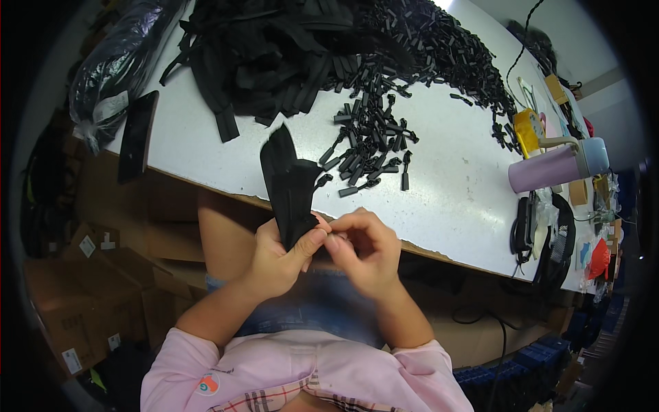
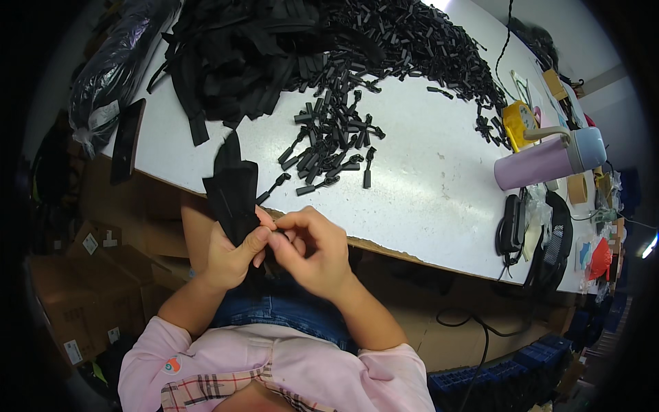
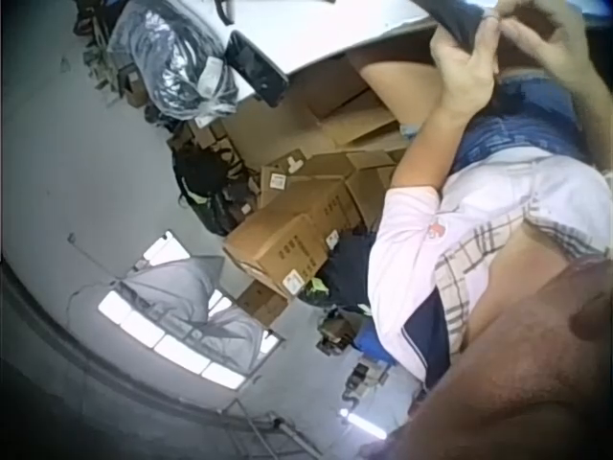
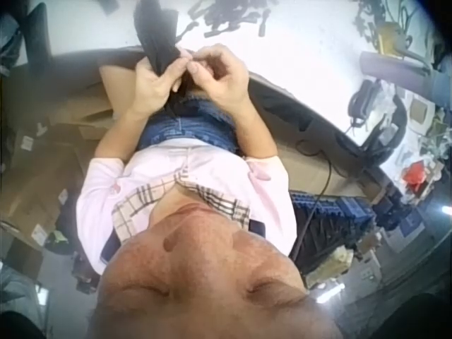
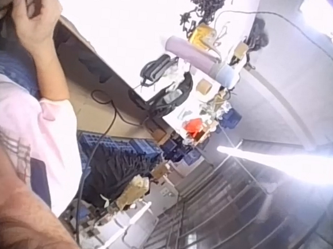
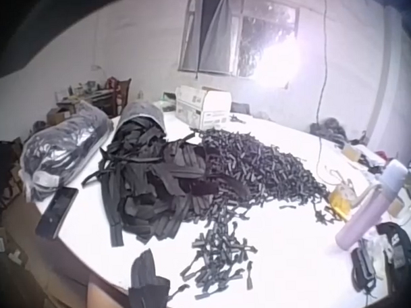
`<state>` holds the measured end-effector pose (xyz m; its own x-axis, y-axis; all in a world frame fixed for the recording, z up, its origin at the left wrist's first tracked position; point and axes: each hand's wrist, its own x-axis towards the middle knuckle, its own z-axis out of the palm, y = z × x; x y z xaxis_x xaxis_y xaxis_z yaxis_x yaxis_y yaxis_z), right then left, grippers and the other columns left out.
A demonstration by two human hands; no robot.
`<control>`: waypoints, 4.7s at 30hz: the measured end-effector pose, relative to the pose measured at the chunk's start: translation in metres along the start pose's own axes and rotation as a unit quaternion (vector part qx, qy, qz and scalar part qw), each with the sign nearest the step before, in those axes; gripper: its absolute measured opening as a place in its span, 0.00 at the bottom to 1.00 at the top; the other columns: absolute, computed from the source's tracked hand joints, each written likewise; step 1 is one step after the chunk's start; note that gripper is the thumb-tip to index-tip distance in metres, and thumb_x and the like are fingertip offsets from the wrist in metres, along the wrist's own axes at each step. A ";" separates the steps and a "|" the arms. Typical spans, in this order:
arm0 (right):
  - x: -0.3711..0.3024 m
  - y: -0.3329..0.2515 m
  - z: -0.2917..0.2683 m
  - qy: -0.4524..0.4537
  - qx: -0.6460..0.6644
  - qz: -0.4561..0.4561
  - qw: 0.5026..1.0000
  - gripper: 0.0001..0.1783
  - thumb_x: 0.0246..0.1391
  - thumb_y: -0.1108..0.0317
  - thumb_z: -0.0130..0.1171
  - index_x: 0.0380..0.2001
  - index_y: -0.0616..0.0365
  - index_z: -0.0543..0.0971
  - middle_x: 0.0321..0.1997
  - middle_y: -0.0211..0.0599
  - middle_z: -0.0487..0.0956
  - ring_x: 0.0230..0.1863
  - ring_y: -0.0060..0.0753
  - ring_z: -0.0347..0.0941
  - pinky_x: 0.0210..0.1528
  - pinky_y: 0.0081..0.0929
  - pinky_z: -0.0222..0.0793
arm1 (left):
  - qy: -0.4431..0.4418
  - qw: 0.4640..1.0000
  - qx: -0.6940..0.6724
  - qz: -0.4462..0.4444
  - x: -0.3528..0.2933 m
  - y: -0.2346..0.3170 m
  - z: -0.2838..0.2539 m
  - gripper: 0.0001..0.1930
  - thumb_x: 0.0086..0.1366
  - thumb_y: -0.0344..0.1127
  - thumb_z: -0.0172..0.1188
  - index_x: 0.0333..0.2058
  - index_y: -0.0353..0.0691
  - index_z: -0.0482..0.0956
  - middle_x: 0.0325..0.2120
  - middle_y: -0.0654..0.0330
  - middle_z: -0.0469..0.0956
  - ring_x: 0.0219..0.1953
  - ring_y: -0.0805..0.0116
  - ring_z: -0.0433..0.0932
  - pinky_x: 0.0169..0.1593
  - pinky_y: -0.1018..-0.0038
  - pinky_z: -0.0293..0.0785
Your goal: Assembling plastic buckles and adjusters onto black nylon straps at a workstation.
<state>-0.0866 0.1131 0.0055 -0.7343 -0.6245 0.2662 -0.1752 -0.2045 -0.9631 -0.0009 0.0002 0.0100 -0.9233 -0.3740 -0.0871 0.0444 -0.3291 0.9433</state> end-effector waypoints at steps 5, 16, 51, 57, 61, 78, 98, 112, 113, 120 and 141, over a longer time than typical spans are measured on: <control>0.000 0.001 -0.003 -0.223 -0.070 0.075 0.969 0.05 0.40 0.74 0.58 0.21 0.62 0.71 0.11 0.27 0.65 0.13 0.13 0.58 0.14 0.13 0.52 | 0.103 0.992 0.054 0.051 0.001 0.015 0.004 0.07 0.58 0.35 0.52 0.28 0.37 0.72 0.16 0.69 0.67 0.14 0.85 0.61 0.17 0.87 0.55; 0.018 -0.007 0.012 -0.036 -0.215 -0.182 0.959 0.16 0.34 0.77 0.59 0.33 0.60 0.73 0.29 0.39 0.70 0.28 0.35 0.65 0.28 0.26 0.62 | -0.038 0.996 -0.018 -0.079 0.000 -0.003 -0.021 0.07 0.54 0.30 0.49 0.32 0.35 0.70 0.18 0.65 0.68 0.15 0.83 0.62 0.17 0.86 0.57; -0.010 -0.005 0.007 -0.029 0.120 0.025 0.992 0.06 0.52 0.73 0.46 0.33 0.65 0.69 0.19 0.35 0.71 0.14 0.19 0.65 0.15 0.14 0.61 | -0.188 0.973 -0.136 -0.013 0.000 0.000 -0.011 0.11 0.59 0.37 0.48 0.28 0.34 0.70 0.23 0.58 0.71 0.26 0.71 0.71 0.34 0.76 0.68; -0.029 -0.004 0.034 -0.014 0.427 0.427 0.797 0.21 0.53 0.55 0.43 0.38 0.64 0.69 0.28 0.38 0.72 0.23 0.21 0.69 0.22 0.15 0.67 | -0.362 0.923 0.046 -0.119 -0.015 0.027 -0.005 0.08 0.58 0.34 0.50 0.25 0.37 0.73 0.18 0.63 0.72 0.27 0.76 0.70 0.33 0.79 0.64; -0.025 0.027 0.030 -0.216 0.399 0.392 0.800 0.18 0.54 0.55 0.43 0.29 0.61 0.71 0.26 0.33 0.71 0.28 0.20 0.67 0.31 0.17 0.65 | -0.420 0.892 0.127 -0.105 -0.008 0.033 -0.001 0.07 0.55 0.31 0.54 0.30 0.33 0.73 0.23 0.59 0.73 0.28 0.72 0.71 0.32 0.79 0.65; -0.023 0.023 0.025 -0.223 0.292 0.298 0.881 0.16 0.56 0.61 0.39 0.26 0.62 0.70 0.24 0.30 0.71 0.26 0.19 0.66 0.29 0.15 0.62 | -0.456 0.875 0.144 0.067 -0.004 0.024 0.012 0.09 0.56 0.32 0.53 0.29 0.30 0.71 0.26 0.54 0.72 0.31 0.61 0.70 0.36 0.72 0.65; -0.006 -0.025 -0.013 -0.011 0.236 0.159 0.959 0.22 0.52 0.55 0.44 0.35 0.68 0.71 0.29 0.41 0.74 0.29 0.26 0.70 0.31 0.19 0.66 | -0.356 0.925 0.133 0.007 -0.003 0.005 -0.018 0.07 0.55 0.32 0.53 0.29 0.34 0.74 0.22 0.61 0.74 0.21 0.73 0.71 0.26 0.78 0.67; -0.004 -0.072 -0.053 0.046 0.173 -0.155 0.972 0.16 0.56 0.59 0.38 0.26 0.63 0.65 0.23 0.35 0.65 0.17 0.19 0.58 0.11 0.15 0.55 | -0.117 0.982 -0.042 -0.142 0.001 0.004 -0.051 0.15 0.59 0.42 0.49 0.28 0.33 0.71 0.12 0.70 0.62 0.13 0.85 0.60 0.16 0.86 0.56; -0.006 -0.075 -0.048 0.027 0.197 -0.144 0.969 0.16 0.57 0.60 0.38 0.25 0.63 0.65 0.22 0.37 0.64 0.15 0.21 0.58 0.10 0.16 0.55 | -0.101 0.986 -0.060 -0.117 0.004 0.004 -0.048 0.16 0.59 0.43 0.50 0.30 0.32 0.70 0.12 0.70 0.61 0.13 0.85 0.59 0.16 0.86 0.57; 0.013 -0.028 -0.003 -0.072 -0.169 -0.134 0.974 0.10 0.37 0.80 0.58 0.28 0.67 0.72 0.20 0.41 0.70 0.16 0.31 0.65 0.17 0.21 0.59 | -0.209 0.971 -0.097 -0.062 0.005 -0.001 -0.012 0.32 0.42 0.50 0.66 0.42 0.37 0.65 0.30 0.68 0.66 0.25 0.82 0.65 0.31 0.86 0.63; 0.000 -0.092 -0.020 -0.221 0.258 0.005 0.940 0.29 0.54 0.57 0.41 0.47 0.77 0.61 0.49 0.63 0.63 0.49 0.55 0.63 0.51 0.42 0.56 | -0.078 0.974 -0.133 -0.167 0.012 -0.005 -0.016 0.14 0.56 0.32 0.50 0.37 0.26 0.67 0.14 0.65 0.62 0.15 0.80 0.60 0.21 0.80 0.67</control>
<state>-0.0833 0.1468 0.0928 -0.3699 -0.8574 0.3579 0.2560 -0.4644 -0.8478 -0.0059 -0.0169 -0.0006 -0.9490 -0.0780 -0.3054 -0.1903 -0.6305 0.7525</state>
